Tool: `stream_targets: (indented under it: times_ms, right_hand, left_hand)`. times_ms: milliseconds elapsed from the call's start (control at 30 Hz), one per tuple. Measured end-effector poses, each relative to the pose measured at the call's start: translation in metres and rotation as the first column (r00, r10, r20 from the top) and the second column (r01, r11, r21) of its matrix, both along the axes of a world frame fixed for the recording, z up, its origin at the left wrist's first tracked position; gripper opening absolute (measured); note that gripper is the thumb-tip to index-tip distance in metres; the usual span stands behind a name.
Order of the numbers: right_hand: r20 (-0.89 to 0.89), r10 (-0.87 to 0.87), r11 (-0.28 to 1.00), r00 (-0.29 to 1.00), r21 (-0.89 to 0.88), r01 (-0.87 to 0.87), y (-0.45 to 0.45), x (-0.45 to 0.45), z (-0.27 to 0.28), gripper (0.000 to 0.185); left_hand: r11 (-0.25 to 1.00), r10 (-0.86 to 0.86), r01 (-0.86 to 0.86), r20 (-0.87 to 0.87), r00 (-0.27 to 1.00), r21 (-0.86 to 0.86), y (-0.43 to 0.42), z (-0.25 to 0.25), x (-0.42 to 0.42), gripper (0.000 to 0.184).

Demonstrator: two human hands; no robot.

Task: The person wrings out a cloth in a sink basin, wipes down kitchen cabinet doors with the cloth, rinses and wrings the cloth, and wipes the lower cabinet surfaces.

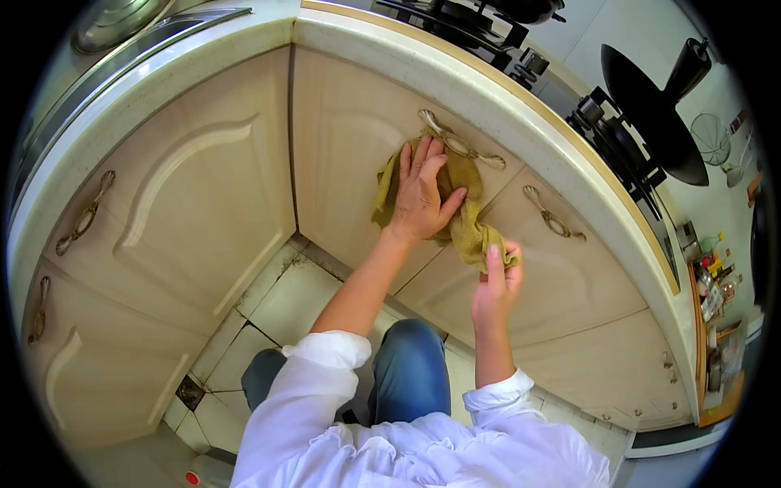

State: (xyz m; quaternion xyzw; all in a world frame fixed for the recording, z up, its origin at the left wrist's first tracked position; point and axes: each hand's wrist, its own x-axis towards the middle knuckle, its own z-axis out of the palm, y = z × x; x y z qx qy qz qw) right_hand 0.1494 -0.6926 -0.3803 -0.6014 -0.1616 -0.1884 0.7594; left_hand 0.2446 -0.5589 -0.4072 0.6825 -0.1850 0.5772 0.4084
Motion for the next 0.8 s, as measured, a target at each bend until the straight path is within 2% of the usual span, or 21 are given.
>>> stream_targets:
  times_ms: [67, 133, 200, 233, 300, 467, 533, 667, 733, 767, 800]
  right_hand:
    - [-0.041, -0.001, 1.000, 0.999, -0.025, 0.000, -0.008, 0.001, -0.005, 0.011]
    - [-0.108, 0.040, 0.995, 0.993, -0.086, -0.050, -0.015, 0.005, -0.011, 0.008]
    - [-0.103, 0.080, 0.991, 0.991, -0.100, -0.091, -0.021, 0.007, -0.015, 0.007]
    - [-0.103, 0.114, 0.985, 0.988, -0.116, -0.125, -0.024, 0.007, -0.017, 0.007]
    - [-0.109, 0.135, 0.982, 0.985, -0.121, -0.148, -0.035, 0.007, -0.022, 0.009]
    - [-0.148, 0.152, 0.978, 0.977, -0.121, -0.171, -0.062, 0.003, -0.030, 0.011]
    - [-0.175, 0.106, 0.978, 0.979, -0.161, -0.135, -0.068, 0.003, -0.032, 0.009]
    - [-0.159, 0.136, 0.968, 0.978, -0.189, -0.166, -0.069, -0.004, -0.031, 0.009]
    - [-0.172, 0.133, 0.976, 0.976, -0.151, -0.160, -0.065, -0.007, -0.030, 0.010]
    - [-0.168, 0.127, 0.977, 0.978, -0.150, -0.152, -0.062, -0.004, -0.033, 0.010]
    - [-0.103, 0.133, 0.983, 0.986, -0.111, -0.144, -0.059, -0.001, -0.037, 0.012]
  left_hand:
    - [0.992, 0.054, -0.058, 0.035, 0.998, 0.110, 0.011, 0.000, 0.013, 0.060]
    - [0.990, 0.089, -0.097, 0.080, 0.993, 0.099, 0.005, 0.003, 0.018, 0.059]
    - [0.991, 0.126, -0.119, 0.113, 0.986, -0.063, -0.012, 0.006, 0.016, 0.053]
    - [0.991, 0.125, -0.119, 0.112, 0.986, -0.065, -0.019, 0.007, 0.014, 0.053]
    - [0.999, 0.042, -0.042, 0.132, 0.990, -0.003, -0.030, 0.008, 0.010, 0.048]
    - [1.000, 0.010, -0.006, 0.148, 0.989, -0.027, -0.036, 0.007, 0.007, 0.041]
    - [1.000, -0.004, 0.006, 0.165, 0.986, -0.011, -0.037, 0.004, 0.007, 0.037]
    - [0.999, -0.048, 0.045, 0.146, 0.988, 0.029, -0.044, -0.019, 0.001, 0.038]
    - [0.975, -0.196, 0.181, 0.121, 0.973, 0.131, -0.053, -0.044, -0.004, 0.031]
    - [0.973, -0.203, 0.187, 0.125, 0.971, 0.133, -0.053, -0.047, -0.005, 0.031]
    - [0.963, -0.264, 0.260, 0.051, 0.963, 0.077, -0.049, -0.045, -0.011, 0.030]
